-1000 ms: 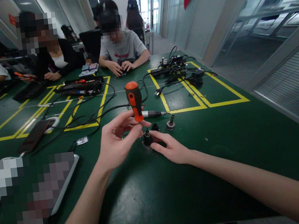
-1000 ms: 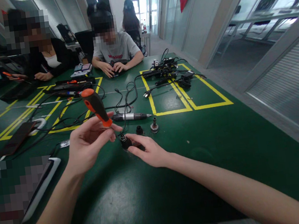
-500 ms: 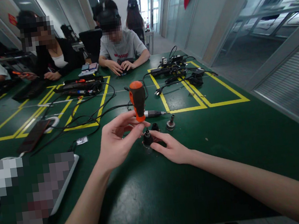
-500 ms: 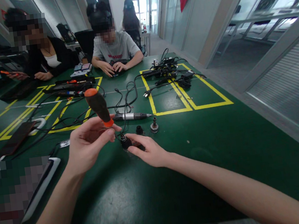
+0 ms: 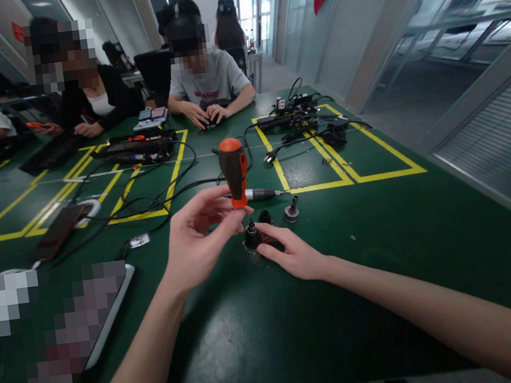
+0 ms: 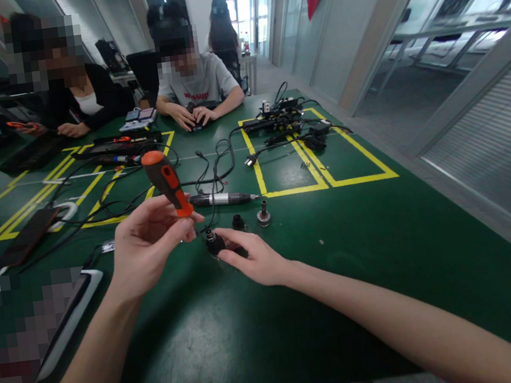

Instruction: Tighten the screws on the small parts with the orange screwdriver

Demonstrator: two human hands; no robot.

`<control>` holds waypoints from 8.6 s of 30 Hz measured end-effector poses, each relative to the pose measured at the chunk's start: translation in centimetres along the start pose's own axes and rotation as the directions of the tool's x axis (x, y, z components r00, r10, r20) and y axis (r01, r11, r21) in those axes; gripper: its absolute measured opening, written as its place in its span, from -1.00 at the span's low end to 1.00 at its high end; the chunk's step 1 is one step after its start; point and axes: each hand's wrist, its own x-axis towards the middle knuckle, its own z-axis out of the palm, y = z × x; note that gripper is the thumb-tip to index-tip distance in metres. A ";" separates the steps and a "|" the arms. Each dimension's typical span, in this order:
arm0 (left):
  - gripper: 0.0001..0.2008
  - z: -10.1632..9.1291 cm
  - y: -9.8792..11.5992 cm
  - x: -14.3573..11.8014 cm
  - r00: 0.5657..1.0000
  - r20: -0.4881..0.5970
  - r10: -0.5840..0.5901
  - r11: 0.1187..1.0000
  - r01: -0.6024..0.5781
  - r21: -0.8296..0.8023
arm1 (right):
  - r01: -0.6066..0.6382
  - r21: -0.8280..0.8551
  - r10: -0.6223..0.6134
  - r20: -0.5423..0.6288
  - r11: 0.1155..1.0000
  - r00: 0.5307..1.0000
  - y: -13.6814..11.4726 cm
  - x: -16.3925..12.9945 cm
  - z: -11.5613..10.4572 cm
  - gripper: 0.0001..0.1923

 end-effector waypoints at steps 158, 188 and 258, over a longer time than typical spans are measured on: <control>-0.77 0.1 -0.9 0.3 0.994 -0.001 -0.112 0.987 0.111 -0.118 | -0.012 -0.020 0.012 -0.007 1.000 1.000 -0.3 0.1 0.1 -0.59; -0.78 0.2 -0.5 0.3 0.994 -0.011 -0.110 0.992 0.109 -0.062 | -0.004 -0.027 0.004 -0.003 1.000 1.000 -0.3 0.1 0.0 -0.58; -0.64 0.6 -1.7 0.3 0.996 -0.090 -0.012 0.999 0.009 -0.033 | 0.034 -0.183 -0.018 0.089 0.983 0.996 -0.2 1.0 -2.5 -0.50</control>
